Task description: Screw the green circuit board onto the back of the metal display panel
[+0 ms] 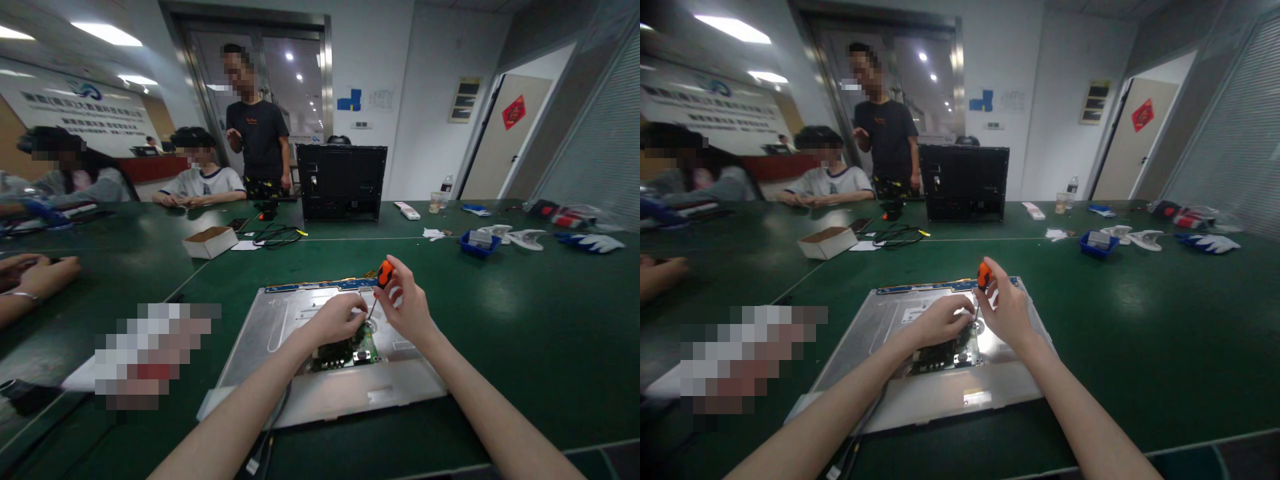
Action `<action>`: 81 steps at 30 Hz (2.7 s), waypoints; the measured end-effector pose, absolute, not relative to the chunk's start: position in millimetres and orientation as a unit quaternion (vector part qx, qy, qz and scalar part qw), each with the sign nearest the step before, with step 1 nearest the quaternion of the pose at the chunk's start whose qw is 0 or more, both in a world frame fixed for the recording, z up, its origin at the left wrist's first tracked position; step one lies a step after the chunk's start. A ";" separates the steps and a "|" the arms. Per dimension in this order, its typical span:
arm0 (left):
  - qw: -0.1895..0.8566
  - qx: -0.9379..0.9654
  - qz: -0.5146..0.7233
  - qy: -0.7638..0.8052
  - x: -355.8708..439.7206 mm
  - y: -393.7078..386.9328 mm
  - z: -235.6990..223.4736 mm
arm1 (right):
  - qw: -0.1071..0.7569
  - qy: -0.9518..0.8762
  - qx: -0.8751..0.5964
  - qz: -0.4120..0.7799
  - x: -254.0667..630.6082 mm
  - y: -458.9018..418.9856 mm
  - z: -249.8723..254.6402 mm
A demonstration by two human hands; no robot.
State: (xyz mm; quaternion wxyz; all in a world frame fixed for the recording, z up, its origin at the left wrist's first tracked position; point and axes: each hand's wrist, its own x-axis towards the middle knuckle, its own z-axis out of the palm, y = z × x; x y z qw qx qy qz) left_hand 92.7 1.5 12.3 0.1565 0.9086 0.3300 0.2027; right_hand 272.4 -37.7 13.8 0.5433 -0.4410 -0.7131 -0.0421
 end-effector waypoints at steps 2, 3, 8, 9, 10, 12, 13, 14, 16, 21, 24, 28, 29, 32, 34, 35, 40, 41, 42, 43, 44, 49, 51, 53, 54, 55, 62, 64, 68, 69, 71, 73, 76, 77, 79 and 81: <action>0.157 0.900 0.217 0.345 89.8 5.9 14.5 | 0.543 -0.714 -0.440 -0.044 272.4 -37.7 14.1; 0.153 0.896 0.220 0.354 87.8 8.6 15.7 | 0.543 -0.714 -0.439 -0.044 272.3 -37.7 14.3; 0.107 0.881 0.200 0.414 71.6 22.5 21.6 | 0.541 -0.719 -0.434 -0.046 272.3 -37.0 15.3; 0.094 0.880 0.190 0.426 67.1 24.7 22.6 | 0.540 -0.719 -0.435 -0.048 272.4 -36.7 15.4; 0.083 0.878 0.175 0.437 62.3 26.4 23.5 | 0.539 -0.719 -0.436 -0.050 272.5 -36.3 15.4; 0.066 0.873 0.139 0.463 51.9 28.4 25.0 | 0.537 -0.717 -0.441 -0.051 272.7 -35.5 15.2; 0.061 0.871 0.122 0.472 46.6 28.6 25.6 | 0.537 -0.717 -0.441 -0.051 272.7 -35.3 15.1; 0.056 0.868 0.110 0.480 41.5 28.3 25.9 | 0.537 -0.717 -0.441 -0.051 272.6 -35.1 15.0; 0.049 0.867 0.094 0.487 32.1 26.4 25.9 | 0.537 -0.718 -0.440 -0.050 272.1 -35.0 14.8; 0.067 0.868 0.095 0.482 18.5 20.6 21.2 | 0.533 -0.721 -0.440 -0.049 270.6 -35.3 14.3; 0.094 0.858 0.106 0.494 17.1 19.6 17.1 | 0.531 -0.721 -0.443 -0.049 271.1 -34.6 13.1; 0.120 0.853 0.133 0.491 18.6 19.0 13.4 | 0.530 -0.718 -0.449 -0.045 272.8 -33.3 10.3; 0.121 0.853 0.137 0.488 19.2 18.9 12.7 | 0.529 -0.717 -0.451 -0.043 273.1 -33.0 9.7; 0.114 0.856 0.135 0.486 20.1 19.4 10.6 | 0.527 -0.717 -0.455 -0.039 273.5 -32.8 8.7; 0.108 0.857 0.128 0.488 19.9 20.5 9.5 | 0.526 -0.719 -0.453 -0.038 273.5 -32.9 8.9; 0.105 0.857 0.126 0.488 19.8 21.0 9.3 | 0.526 -0.720 -0.451 -0.038 273.5 -33.0 9.3; 0.089 0.870 0.170 0.455 29.5 9.5 16.3 | 0.534 -0.721 -0.439 -0.050 274.0 -33.2 11.9; 0.094 0.876 0.187 0.434 35.3 2.5 18.8 | 0.535 -0.721 -0.438 -0.052 274.2 -33.3 12.3; 0.108 0.885 0.199 0.406 42.4 -6.2 21.2 | 0.534 -0.722 -0.437 -0.053 274.4 -33.5 12.6; 0.123 0.894 0.207 0.377 50.4 -16.0 23.4 | 0.534 -0.722 -0.437 -0.052 274.6 -33.7 12.8; 0.135 0.907 0.203 0.345 59.0 -26.4 25.2 | 0.533 -0.723 -0.437 -0.051 274.8 -34.0 13.0; 0.101 0.954 0.141 0.246 91.6 -63.9 26.8 | 0.535 -0.721 -0.438 -0.055 275.3 -35.6 14.0; 0.077 0.957 0.141 0.241 96.3 -67.5 24.0 | 0.535 -0.721 -0.437 -0.056 274.8 -36.2 14.2; 0.058 0.956 0.145 0.248 97.9 -67.5 19.9 | 0.533 -0.723 -0.435 -0.054 274.0 -36.5 14.2; 0.050 0.955 0.144 0.254 98.3 -67.3 17.7 | 0.533 -0.724 -0.435 -0.053 273.6 -36.6 14.1; 0.042 0.954 0.142 0.260 98.7 -67.3 15.5 | 0.533 -0.724 -0.435 -0.053 273.2 -36.7 13.9; 0.021 0.953 0.131 0.272 102.1 -71.5 8.2 | 0.532 -0.726 -0.434 -0.046 271.8 -37.3 14.0; 0.022 0.952 0.131 0.275 101.9 -71.9 8.0 | 0.531 -0.726 -0.434 -0.045 271.6 -37.4 14.3; 0.018 0.951 0.132 0.280 99.8 -72.0 7.0 | 0.534 -0.725 -0.433 -0.042 271.5 -37.4 14.6; 0.017 0.951 0.132 0.279 99.3 -72.0 6.7 | 0.534 -0.725 -0.434 -0.041 271.5 -37.4 14.6; 0.017 0.952 0.132 0.275 98.4 -72.3 6.5 | 0.532 -0.726 -0.434 -0.041 271.8 -37.6 14.7; 0.018 0.953 0.135 0.272 97.9 -72.8 6.9 | 0.530 -0.727 -0.434 -0.041 272.0 -37.9 14.7; 0.016 0.953 0.139 0.270 97.6 -73.4 7.6 | 0.531 -0.727 -0.433 -0.042 272.0 -38.3 14.9; 0.015 0.953 0.140 0.270 97.6 -73.4 7.7 | 0.532 -0.727 -0.433 -0.042 272.0 -38.3 15.0; 0.012 0.953 0.139 0.268 97.5 -73.3 7.6 | 0.531 -0.728 -0.431 -0.043 271.8 -38.3 15.0; 0.011 0.954 0.135 0.268 97.5 -73.1 7.3 | 0.531 -0.729 -0.431 -0.044 271.7 -38.3 14.9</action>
